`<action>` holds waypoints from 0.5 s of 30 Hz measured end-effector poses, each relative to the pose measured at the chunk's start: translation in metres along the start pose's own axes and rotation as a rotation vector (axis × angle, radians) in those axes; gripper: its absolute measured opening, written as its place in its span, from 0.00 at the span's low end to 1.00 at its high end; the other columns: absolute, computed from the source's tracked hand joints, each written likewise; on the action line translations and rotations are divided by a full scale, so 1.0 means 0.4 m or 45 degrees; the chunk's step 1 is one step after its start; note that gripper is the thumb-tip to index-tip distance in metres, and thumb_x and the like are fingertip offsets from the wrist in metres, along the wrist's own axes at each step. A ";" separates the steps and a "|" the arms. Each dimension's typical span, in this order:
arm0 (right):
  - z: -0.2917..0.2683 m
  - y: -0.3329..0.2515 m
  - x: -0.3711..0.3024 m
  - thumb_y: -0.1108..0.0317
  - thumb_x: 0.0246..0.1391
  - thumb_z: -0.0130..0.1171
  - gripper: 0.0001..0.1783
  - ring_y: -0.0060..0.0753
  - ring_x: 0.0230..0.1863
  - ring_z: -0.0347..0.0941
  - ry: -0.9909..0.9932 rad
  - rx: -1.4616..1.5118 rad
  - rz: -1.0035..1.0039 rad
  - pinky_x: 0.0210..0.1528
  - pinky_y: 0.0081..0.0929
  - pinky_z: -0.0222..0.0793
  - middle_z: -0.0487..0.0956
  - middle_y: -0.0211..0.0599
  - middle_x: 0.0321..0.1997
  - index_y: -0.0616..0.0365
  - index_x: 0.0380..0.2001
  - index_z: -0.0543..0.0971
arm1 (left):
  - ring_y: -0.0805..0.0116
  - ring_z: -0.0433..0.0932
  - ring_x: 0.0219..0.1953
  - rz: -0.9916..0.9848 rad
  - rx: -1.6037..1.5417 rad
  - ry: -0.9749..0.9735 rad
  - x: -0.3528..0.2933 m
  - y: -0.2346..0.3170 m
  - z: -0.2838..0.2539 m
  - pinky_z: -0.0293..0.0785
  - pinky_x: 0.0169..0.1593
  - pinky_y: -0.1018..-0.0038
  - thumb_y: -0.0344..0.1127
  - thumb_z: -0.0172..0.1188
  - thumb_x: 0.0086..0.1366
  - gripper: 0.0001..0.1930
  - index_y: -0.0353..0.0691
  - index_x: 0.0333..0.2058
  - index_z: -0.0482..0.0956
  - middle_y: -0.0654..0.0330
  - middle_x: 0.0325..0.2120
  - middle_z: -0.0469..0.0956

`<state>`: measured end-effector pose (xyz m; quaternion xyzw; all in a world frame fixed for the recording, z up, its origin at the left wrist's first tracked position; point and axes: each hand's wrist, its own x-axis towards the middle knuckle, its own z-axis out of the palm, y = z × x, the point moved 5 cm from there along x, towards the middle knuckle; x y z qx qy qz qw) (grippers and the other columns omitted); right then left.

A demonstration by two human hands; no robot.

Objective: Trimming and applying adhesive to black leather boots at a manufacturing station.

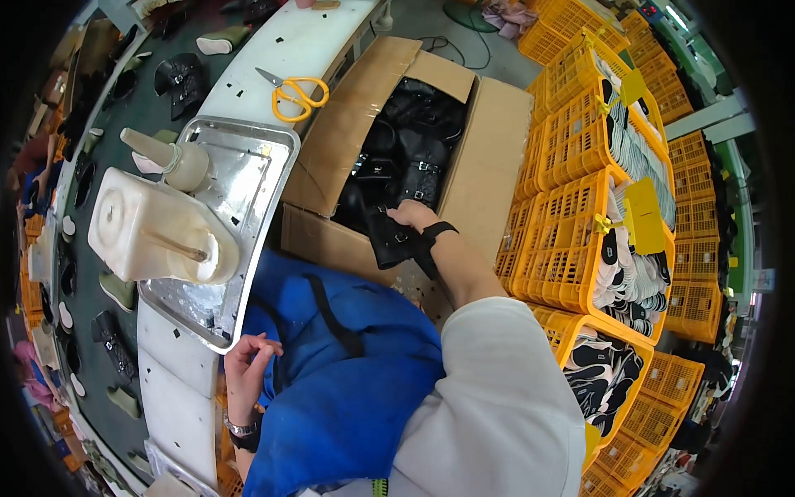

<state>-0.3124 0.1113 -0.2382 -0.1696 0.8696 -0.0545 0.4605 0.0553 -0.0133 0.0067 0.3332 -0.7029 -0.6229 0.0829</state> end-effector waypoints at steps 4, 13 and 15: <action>0.020 -0.011 0.003 0.41 0.46 0.51 0.35 0.48 0.50 0.68 0.212 -0.078 -0.001 0.50 0.36 0.65 0.73 0.48 0.48 0.63 0.45 0.73 | 0.71 0.75 0.32 -0.022 0.047 -0.011 0.006 0.004 0.015 0.68 0.42 0.76 0.26 0.58 0.54 0.08 0.33 0.34 0.71 0.60 0.26 0.77; 0.043 -0.029 -0.109 0.58 0.42 0.63 0.28 0.36 0.40 0.73 -0.074 0.849 -0.091 0.41 0.28 0.68 0.76 0.44 0.39 0.72 0.41 0.73 | 0.60 0.76 0.30 0.290 0.398 -0.135 -0.002 0.053 0.043 0.71 0.34 0.75 0.26 0.60 0.51 0.13 0.34 0.37 0.72 0.55 0.26 0.76; -0.004 -0.013 -0.174 0.66 0.43 0.62 0.22 0.30 0.39 0.72 0.054 0.756 -0.402 0.41 0.25 0.68 0.76 0.41 0.38 0.68 0.40 0.72 | 0.60 0.76 0.30 0.259 0.409 -0.144 -0.001 0.056 0.038 0.71 0.34 0.74 0.26 0.60 0.51 0.13 0.34 0.37 0.72 0.55 0.26 0.76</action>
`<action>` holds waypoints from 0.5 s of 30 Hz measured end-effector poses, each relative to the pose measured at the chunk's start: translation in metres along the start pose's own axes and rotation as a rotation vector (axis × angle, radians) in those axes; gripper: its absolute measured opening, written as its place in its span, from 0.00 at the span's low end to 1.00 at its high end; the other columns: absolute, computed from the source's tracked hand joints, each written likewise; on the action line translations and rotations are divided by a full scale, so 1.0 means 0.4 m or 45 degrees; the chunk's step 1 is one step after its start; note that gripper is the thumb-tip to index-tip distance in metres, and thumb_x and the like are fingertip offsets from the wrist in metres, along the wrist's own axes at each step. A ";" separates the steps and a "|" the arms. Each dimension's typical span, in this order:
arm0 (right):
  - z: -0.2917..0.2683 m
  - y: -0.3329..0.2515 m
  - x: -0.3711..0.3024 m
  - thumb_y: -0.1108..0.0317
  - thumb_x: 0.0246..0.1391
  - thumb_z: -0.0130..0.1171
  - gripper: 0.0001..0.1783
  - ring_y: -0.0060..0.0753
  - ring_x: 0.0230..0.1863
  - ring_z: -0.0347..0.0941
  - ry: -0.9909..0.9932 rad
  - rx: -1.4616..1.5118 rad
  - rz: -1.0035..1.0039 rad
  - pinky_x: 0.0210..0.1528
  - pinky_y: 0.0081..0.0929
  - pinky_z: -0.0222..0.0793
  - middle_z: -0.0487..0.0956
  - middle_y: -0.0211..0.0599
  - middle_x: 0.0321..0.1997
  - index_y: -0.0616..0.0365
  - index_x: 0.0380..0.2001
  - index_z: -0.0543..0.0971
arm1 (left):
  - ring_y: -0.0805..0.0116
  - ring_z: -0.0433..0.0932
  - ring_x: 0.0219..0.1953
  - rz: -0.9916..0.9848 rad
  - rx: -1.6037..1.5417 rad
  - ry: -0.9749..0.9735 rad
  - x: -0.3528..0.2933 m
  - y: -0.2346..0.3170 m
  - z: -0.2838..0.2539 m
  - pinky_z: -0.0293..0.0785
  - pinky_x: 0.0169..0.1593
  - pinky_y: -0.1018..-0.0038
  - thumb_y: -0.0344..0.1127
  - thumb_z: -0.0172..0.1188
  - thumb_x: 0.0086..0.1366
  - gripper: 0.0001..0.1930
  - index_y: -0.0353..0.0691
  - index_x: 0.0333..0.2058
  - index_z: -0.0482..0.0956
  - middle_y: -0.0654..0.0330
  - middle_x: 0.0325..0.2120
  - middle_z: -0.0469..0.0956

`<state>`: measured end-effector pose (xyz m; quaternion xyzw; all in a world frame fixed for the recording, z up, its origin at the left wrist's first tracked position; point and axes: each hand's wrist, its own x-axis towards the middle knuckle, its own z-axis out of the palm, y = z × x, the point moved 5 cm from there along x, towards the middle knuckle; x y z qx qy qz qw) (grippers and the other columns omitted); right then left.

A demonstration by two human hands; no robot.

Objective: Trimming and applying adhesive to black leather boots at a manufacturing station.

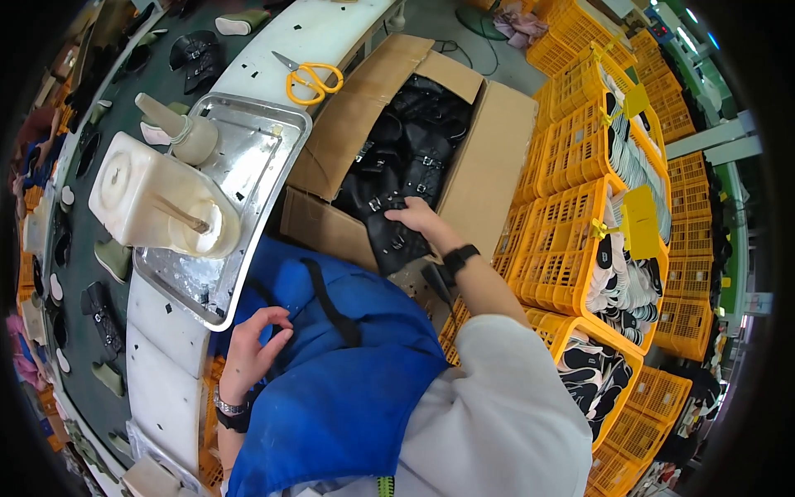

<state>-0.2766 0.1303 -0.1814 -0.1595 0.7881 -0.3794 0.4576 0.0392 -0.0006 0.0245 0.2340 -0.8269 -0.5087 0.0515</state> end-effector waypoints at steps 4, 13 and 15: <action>-0.075 -0.054 -0.148 0.71 0.43 0.61 0.23 0.26 0.41 0.70 0.124 -0.074 -0.372 0.43 0.22 0.66 0.75 0.38 0.39 0.67 0.44 0.69 | 0.59 0.76 0.30 0.026 0.012 -0.024 0.014 0.010 -0.006 0.71 0.34 0.73 0.26 0.60 0.50 0.13 0.34 0.36 0.72 0.55 0.26 0.76; 0.027 -0.368 -0.430 0.76 0.37 0.62 0.20 0.21 0.29 0.70 0.352 -0.155 -1.140 0.33 0.20 0.66 0.74 0.34 0.28 0.63 0.38 0.71 | 0.65 0.74 0.38 0.282 0.084 0.137 0.054 0.075 -0.051 0.69 0.40 0.75 0.32 0.62 0.51 0.20 0.35 0.44 0.70 0.55 0.35 0.75; 0.121 -0.421 -0.444 0.77 0.38 0.62 0.20 0.21 0.32 0.72 0.132 -0.033 -1.248 0.35 0.19 0.67 0.76 0.33 0.31 0.63 0.39 0.72 | 0.59 0.71 0.45 0.353 -0.024 0.286 0.040 0.091 -0.073 0.64 0.50 0.72 0.37 0.65 0.49 0.23 0.35 0.43 0.71 0.52 0.41 0.72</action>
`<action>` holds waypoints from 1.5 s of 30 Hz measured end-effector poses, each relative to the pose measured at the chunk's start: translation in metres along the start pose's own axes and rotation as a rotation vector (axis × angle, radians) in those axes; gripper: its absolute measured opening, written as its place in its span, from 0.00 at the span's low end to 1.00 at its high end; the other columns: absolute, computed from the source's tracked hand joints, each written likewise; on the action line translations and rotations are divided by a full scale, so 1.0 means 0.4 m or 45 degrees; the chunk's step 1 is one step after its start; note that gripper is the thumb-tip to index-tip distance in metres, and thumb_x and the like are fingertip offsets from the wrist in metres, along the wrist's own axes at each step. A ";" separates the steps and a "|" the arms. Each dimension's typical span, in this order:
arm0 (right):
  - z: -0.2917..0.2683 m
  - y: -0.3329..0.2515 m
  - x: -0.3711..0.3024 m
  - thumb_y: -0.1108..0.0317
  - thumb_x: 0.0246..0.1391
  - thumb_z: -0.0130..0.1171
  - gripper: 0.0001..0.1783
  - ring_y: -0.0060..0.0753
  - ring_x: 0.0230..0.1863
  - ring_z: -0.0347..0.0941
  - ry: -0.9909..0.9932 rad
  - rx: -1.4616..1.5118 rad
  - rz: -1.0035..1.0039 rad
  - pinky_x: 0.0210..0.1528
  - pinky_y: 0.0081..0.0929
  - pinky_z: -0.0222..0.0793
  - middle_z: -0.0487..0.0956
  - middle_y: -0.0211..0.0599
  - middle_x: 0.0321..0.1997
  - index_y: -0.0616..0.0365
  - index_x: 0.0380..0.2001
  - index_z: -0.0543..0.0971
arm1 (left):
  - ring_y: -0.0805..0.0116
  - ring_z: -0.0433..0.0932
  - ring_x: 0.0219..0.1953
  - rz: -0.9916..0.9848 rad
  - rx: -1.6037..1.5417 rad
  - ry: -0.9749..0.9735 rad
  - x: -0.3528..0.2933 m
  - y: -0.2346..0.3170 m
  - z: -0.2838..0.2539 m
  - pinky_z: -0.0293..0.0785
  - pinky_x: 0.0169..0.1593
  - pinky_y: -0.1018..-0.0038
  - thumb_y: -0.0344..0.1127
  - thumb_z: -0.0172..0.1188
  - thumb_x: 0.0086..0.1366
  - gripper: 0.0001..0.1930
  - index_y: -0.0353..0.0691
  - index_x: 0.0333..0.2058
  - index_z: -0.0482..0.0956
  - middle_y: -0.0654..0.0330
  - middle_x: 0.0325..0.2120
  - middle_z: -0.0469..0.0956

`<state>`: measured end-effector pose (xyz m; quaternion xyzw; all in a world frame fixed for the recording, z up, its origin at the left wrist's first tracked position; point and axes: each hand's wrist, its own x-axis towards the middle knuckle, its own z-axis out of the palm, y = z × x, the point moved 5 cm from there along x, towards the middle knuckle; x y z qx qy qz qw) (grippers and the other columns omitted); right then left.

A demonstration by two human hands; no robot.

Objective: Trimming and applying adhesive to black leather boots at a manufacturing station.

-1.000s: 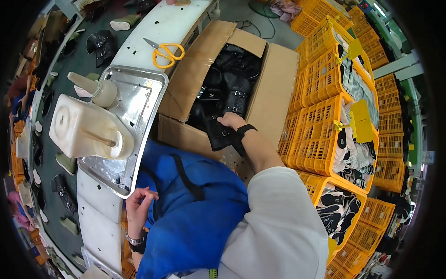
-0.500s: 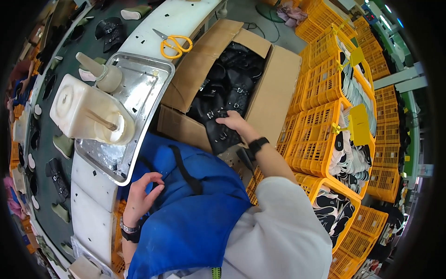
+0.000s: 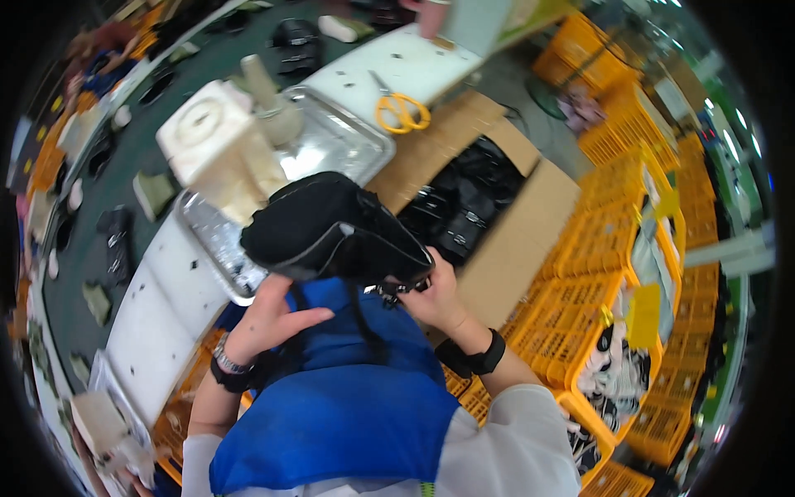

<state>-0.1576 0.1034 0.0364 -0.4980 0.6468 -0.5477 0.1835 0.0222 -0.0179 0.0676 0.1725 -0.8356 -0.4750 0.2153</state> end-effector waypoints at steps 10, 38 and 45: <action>0.239 -0.086 0.085 0.72 0.41 0.63 0.33 0.30 0.53 0.63 -1.096 0.529 0.202 0.53 0.29 0.60 0.67 0.36 0.53 0.62 0.53 0.64 | 0.63 0.74 0.40 -0.014 0.144 0.542 -0.107 0.000 -0.140 0.69 0.45 0.71 0.29 0.62 0.50 0.19 0.35 0.43 0.72 0.55 0.39 0.75; 0.486 -0.218 0.143 0.74 0.52 0.48 0.07 0.10 0.23 0.64 -0.895 0.919 0.352 0.24 0.12 0.62 0.73 0.27 0.23 0.67 0.32 0.71 | 0.52 0.54 0.59 -0.370 0.869 0.725 -0.263 0.015 -0.190 0.53 0.58 0.64 0.46 0.75 0.31 0.69 0.30 0.59 0.28 0.44 0.57 0.49; 0.507 -0.258 0.135 0.68 0.54 0.50 0.14 0.16 0.32 0.71 -1.136 1.038 0.540 0.33 0.16 0.68 0.76 0.33 0.33 0.66 0.41 0.70 | 0.58 0.66 0.51 -0.264 0.333 0.835 -0.302 -0.023 -0.241 0.61 0.54 0.67 0.28 0.67 0.39 0.55 0.36 0.60 0.34 0.47 0.49 0.63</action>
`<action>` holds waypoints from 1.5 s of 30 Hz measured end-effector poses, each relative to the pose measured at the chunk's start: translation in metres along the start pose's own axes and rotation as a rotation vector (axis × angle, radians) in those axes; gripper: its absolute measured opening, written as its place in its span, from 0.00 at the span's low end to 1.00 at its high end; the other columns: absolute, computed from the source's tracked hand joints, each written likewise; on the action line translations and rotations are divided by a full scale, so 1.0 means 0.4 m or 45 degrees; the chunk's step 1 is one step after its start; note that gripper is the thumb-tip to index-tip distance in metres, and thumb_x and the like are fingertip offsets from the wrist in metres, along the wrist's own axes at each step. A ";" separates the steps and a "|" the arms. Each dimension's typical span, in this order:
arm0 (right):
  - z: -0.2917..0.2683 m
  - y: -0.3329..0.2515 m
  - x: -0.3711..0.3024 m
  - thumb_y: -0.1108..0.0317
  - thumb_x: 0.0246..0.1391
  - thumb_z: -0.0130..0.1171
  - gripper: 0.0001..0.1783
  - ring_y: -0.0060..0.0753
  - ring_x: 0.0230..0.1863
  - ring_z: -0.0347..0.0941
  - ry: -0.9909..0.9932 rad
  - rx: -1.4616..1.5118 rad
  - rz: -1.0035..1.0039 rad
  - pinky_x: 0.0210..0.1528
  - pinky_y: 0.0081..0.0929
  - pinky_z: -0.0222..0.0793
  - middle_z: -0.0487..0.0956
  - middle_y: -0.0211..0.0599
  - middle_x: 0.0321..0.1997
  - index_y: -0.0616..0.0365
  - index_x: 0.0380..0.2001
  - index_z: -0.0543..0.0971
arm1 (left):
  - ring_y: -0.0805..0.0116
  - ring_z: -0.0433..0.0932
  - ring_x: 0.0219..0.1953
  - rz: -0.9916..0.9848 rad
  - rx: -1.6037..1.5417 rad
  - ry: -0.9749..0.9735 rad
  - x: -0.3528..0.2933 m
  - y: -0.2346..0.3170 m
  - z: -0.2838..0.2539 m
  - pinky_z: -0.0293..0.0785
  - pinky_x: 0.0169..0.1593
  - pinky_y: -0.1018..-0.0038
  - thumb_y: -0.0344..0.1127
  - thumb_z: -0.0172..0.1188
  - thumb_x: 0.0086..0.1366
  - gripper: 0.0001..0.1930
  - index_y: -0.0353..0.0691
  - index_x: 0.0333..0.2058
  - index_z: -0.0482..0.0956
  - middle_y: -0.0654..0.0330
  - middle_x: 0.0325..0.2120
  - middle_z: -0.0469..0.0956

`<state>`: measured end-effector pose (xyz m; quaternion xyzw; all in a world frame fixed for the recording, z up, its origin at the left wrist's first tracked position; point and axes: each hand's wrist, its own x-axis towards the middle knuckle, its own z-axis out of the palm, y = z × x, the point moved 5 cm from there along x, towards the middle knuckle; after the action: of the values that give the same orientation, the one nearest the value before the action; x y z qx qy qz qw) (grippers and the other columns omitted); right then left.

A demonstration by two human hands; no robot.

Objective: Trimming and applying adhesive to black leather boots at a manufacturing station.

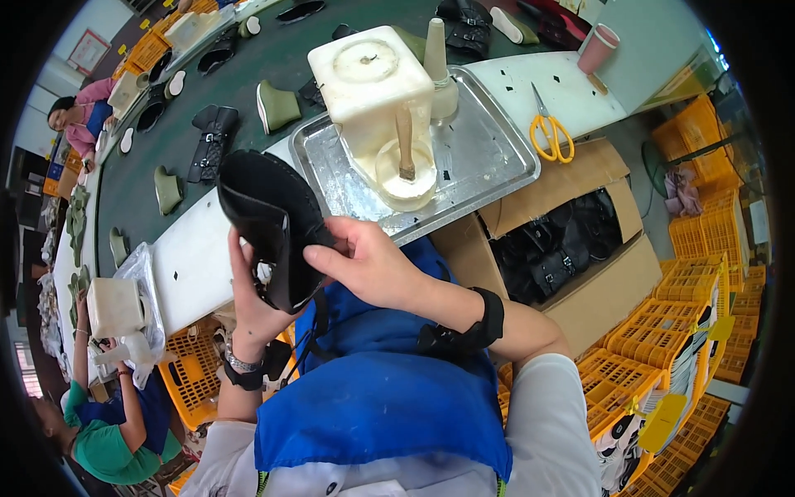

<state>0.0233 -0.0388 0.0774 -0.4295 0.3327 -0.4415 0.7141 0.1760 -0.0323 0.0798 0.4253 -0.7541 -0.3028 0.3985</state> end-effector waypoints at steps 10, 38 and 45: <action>-0.436 -0.138 -0.095 0.70 0.53 0.50 0.13 0.18 0.27 0.71 0.648 -0.747 -0.399 0.31 0.14 0.68 0.77 0.32 0.29 0.66 0.41 0.73 | 0.66 0.69 0.48 -0.480 -0.909 0.247 0.009 -0.116 -0.208 0.62 0.53 0.72 0.27 0.58 0.44 0.29 0.31 0.49 0.65 0.57 0.45 0.70; -0.743 -0.149 -0.310 0.72 0.46 0.53 0.29 0.17 0.19 0.63 0.899 -0.640 -0.264 0.21 0.14 0.58 0.67 0.29 0.21 0.61 0.54 0.60 | 0.77 0.68 0.44 -0.915 -0.764 -1.073 0.032 -0.075 0.039 0.64 0.50 0.78 0.23 0.65 0.41 0.32 0.34 0.49 0.65 0.63 0.42 0.72; -0.287 -0.046 -0.368 0.73 0.44 0.59 0.28 0.17 0.34 0.64 0.236 -0.303 0.271 0.39 0.16 0.62 0.69 0.26 0.32 0.59 0.51 0.63 | 0.79 0.67 0.44 -0.862 -0.706 -1.272 0.034 -0.063 0.105 0.64 0.50 0.80 0.22 0.65 0.42 0.32 0.34 0.49 0.65 0.64 0.42 0.71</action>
<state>-0.1385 0.0548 0.0610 -0.4309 0.4904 -0.3587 0.6672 0.1455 -0.0510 0.0435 0.3288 -0.5670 -0.7549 -0.0213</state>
